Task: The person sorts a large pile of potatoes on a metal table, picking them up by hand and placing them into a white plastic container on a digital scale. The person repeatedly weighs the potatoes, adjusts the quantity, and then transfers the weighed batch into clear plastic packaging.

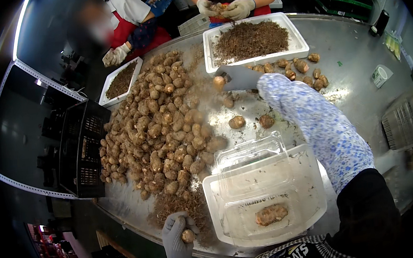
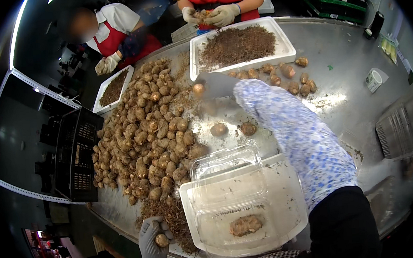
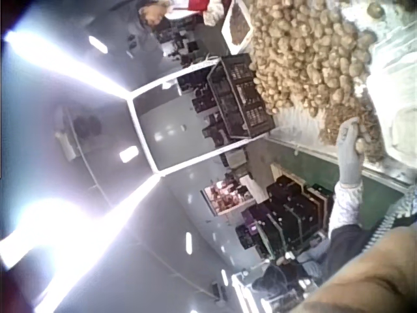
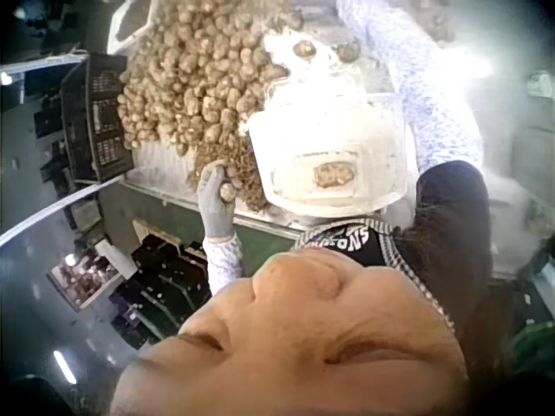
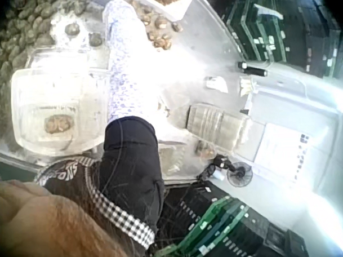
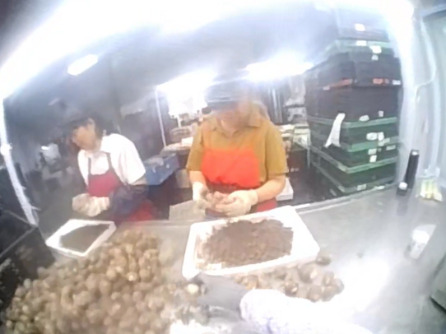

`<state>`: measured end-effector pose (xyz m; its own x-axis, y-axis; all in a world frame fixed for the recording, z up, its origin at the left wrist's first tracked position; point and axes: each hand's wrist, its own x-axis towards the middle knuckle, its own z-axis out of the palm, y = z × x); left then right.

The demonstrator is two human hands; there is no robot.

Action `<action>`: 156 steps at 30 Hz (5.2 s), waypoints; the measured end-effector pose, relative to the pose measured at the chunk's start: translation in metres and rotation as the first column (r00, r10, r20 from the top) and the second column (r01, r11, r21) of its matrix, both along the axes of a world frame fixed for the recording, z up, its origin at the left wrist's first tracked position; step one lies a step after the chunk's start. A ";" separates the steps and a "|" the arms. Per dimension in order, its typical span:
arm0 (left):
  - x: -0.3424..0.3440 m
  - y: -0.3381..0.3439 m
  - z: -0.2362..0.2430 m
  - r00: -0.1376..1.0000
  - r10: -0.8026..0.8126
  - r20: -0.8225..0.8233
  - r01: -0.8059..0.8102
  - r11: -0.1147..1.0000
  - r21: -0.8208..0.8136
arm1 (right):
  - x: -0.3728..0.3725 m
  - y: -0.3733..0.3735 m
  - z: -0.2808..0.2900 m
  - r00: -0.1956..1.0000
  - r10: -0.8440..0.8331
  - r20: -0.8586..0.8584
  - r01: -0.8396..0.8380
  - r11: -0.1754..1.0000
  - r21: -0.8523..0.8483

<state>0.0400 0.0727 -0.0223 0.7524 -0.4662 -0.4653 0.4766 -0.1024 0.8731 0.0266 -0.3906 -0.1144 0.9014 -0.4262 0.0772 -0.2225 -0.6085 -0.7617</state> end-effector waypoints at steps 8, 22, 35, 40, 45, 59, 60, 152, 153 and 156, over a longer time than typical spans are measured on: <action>0.008 -0.104 0.029 0.504 -0.528 0.683 0.601 0.782 0.162 | -0.093 0.085 0.107 0.943 0.153 0.295 -0.158 0.987 -0.006; 0.024 -0.039 0.018 0.895 -0.120 0.429 0.242 0.940 -0.241 | -0.050 0.232 0.147 0.897 0.305 0.320 -0.357 0.926 0.120; 0.008 0.067 0.017 0.966 -0.059 0.250 0.165 0.889 -0.427 | -0.010 0.302 0.139 0.849 0.504 0.159 -0.513 0.858 0.019; 0.002 0.063 0.010 0.951 -0.039 0.308 0.171 0.894 -0.415 | -0.023 0.325 0.157 0.718 0.647 -0.257 -0.694 0.695 -0.189; 0.003 0.075 -0.006 0.985 -0.159 0.073 0.168 0.747 -0.643 | -0.011 0.306 0.147 0.820 0.538 -0.194 -0.563 0.819 -0.107; -0.008 0.045 0.006 0.886 -0.049 0.461 0.181 0.952 -0.247 | -0.043 0.308 0.143 0.891 0.443 0.102 -0.453 0.849 0.270; -0.011 0.041 0.009 0.872 -0.061 0.485 0.206 0.946 -0.251 | -0.044 0.306 0.140 0.854 0.482 0.193 -0.507 0.855 0.110; -0.115 -0.082 0.008 -0.066 -0.966 0.248 0.480 0.187 0.857 | -0.202 -0.115 -0.052 0.771 -0.536 -0.344 0.405 0.830 -0.384; -0.111 -0.082 0.008 -0.137 -0.937 0.321 0.484 0.220 0.847 | -0.201 -0.122 -0.061 0.783 -0.549 -0.292 0.445 0.823 -0.354; -0.101 -0.086 0.021 -0.175 -0.857 0.486 0.524 0.337 0.782 | -0.212 -0.118 -0.063 0.816 -0.572 -0.085 0.574 0.819 -0.004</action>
